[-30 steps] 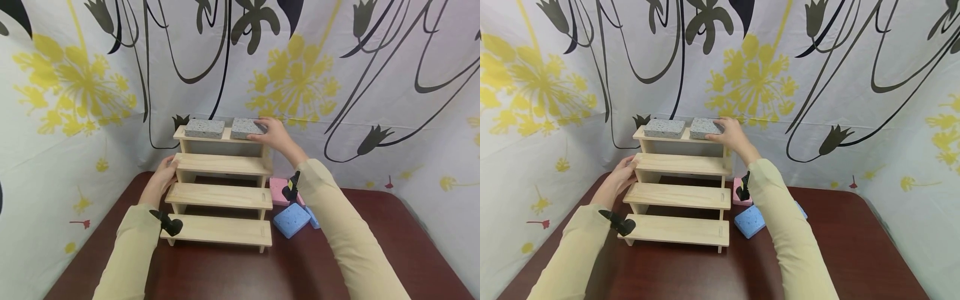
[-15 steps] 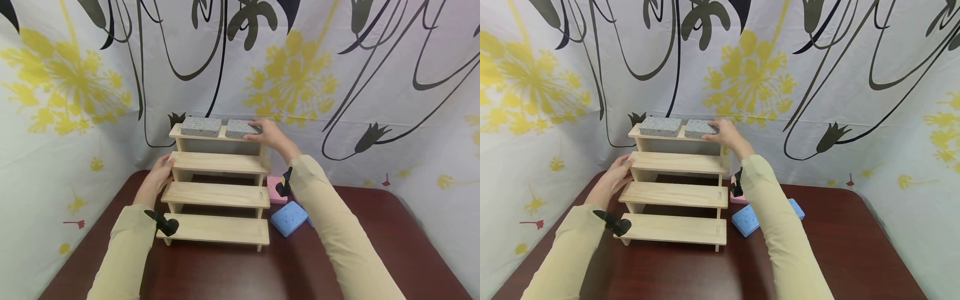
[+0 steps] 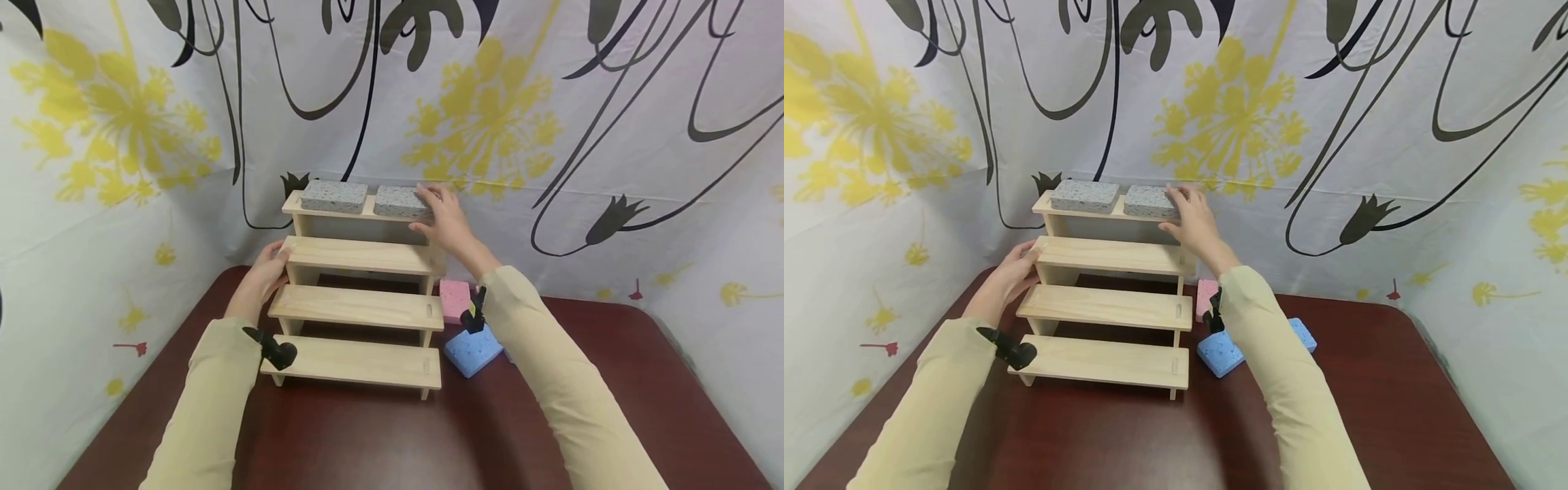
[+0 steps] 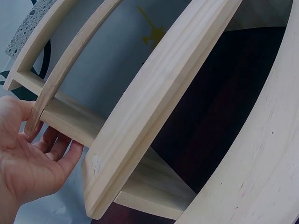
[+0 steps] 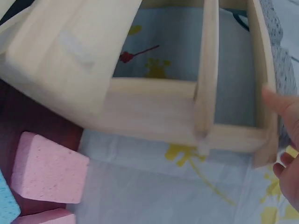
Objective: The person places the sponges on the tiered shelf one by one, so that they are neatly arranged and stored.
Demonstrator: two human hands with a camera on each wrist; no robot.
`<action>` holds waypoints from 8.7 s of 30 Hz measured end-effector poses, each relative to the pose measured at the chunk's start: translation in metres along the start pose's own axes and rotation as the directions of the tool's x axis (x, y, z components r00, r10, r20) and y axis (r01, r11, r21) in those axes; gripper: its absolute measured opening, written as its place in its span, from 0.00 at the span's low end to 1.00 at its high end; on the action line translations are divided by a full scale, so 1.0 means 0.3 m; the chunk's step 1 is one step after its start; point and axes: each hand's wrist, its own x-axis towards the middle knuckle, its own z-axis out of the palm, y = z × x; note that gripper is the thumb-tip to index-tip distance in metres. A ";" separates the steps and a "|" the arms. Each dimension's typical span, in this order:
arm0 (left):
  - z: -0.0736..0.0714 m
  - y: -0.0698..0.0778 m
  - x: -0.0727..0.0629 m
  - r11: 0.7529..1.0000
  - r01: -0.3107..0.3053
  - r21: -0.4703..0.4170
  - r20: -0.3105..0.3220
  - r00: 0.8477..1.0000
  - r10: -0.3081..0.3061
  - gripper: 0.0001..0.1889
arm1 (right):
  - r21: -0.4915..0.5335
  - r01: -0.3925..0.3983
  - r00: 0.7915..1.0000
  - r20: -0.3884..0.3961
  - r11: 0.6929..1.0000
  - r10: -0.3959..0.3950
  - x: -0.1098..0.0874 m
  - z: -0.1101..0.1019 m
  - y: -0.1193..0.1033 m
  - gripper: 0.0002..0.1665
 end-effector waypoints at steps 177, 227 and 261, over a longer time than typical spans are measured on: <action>0.030 -0.021 0.033 0.996 0.035 -0.081 -0.015 0.999 -0.036 0.29 | -0.058 -0.091 0.991 0.093 0.994 0.096 -0.003 0.331 -0.316 0.52; -0.005 0.009 0.020 0.997 0.033 -0.064 0.029 0.999 -0.031 0.30 | 0.017 0.059 0.997 -0.056 0.998 -0.058 -0.207 0.173 -0.043 0.46; 0.006 0.008 0.033 0.995 0.038 -0.090 0.009 0.999 -0.037 0.30 | -0.059 0.012 0.923 0.385 0.998 0.012 -0.640 0.212 0.499 0.61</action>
